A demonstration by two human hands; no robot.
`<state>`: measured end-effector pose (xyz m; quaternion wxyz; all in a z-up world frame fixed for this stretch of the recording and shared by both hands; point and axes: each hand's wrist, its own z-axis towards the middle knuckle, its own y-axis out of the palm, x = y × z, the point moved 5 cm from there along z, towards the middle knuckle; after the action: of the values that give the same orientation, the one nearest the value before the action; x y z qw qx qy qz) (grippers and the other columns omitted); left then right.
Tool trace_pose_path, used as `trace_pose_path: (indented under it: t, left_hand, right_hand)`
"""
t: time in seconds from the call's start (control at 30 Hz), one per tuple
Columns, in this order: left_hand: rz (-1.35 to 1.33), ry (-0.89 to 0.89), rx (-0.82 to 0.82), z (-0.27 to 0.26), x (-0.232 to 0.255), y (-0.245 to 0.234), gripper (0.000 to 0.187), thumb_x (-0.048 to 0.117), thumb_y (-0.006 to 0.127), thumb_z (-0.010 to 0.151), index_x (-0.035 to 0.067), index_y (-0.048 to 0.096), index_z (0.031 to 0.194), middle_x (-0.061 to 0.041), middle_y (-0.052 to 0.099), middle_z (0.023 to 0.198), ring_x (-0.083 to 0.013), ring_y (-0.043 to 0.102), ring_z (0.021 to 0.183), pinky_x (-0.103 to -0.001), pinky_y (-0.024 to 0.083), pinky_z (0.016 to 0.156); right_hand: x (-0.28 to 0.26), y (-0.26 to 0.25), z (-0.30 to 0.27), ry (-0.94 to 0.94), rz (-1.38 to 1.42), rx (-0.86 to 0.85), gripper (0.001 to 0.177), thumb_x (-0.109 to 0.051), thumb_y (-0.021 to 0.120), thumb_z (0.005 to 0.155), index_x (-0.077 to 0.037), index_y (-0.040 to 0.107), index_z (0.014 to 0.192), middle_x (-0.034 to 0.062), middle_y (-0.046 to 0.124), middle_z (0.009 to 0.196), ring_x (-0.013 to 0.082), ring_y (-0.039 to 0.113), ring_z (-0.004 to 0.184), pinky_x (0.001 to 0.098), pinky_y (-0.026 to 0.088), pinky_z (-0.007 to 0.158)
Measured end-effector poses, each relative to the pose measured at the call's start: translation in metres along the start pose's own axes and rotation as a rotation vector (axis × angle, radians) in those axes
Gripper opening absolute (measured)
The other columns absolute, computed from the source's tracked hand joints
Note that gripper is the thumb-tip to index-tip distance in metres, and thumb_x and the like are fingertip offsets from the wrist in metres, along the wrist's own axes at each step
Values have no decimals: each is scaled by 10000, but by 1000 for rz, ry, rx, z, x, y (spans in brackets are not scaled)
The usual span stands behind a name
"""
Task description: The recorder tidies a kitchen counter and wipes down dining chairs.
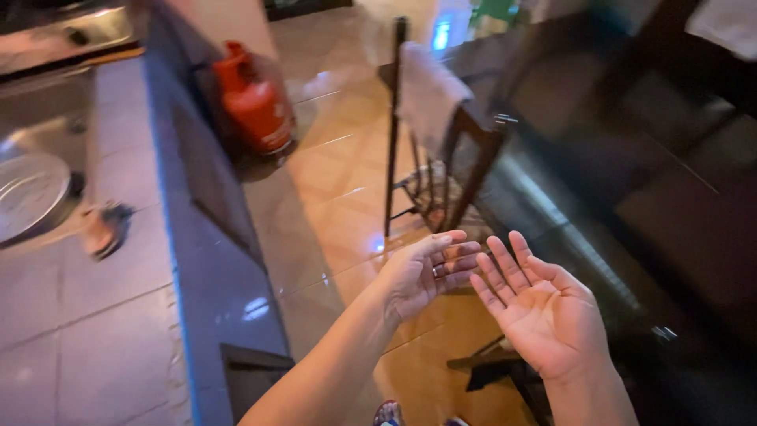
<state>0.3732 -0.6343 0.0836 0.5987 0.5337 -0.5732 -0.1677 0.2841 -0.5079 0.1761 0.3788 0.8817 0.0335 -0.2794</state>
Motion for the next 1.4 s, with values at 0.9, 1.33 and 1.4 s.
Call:
trace_pose_path:
  t: [0.9,1.33,1.4]
  left_hand:
    - [-188,373,384,64,170,-134,283,285,605,1002,96,627,1211,-49,720,1129,-162,687,987,-363,552,903]
    - [-47,123,279,169,179,-131,281,313,582,1001,162,685,1215,-4,714,1043,-148,663,965,-360,519,866]
    - [42,37,294,176,178,-124,243,295,574,988,169,691,1160,8,718,1040,-149,653,951,-358,521,854]
  right_hand:
    - [71,177,233,416,-269,-170,389,-175,497,907,-139,628,1272,113,614,1447,300,540,1339,522,381,1147]
    - [20,186,266,313,-197,-120,522,-194,493,888,-150,608,1395,76,650,1368,250,581,1265,474,412,1089]
    - [15,183,263,262,-147,-171,525,-173,514,883,-123,600,1398,114,662,1351,270,581,1254,486,421,1085]
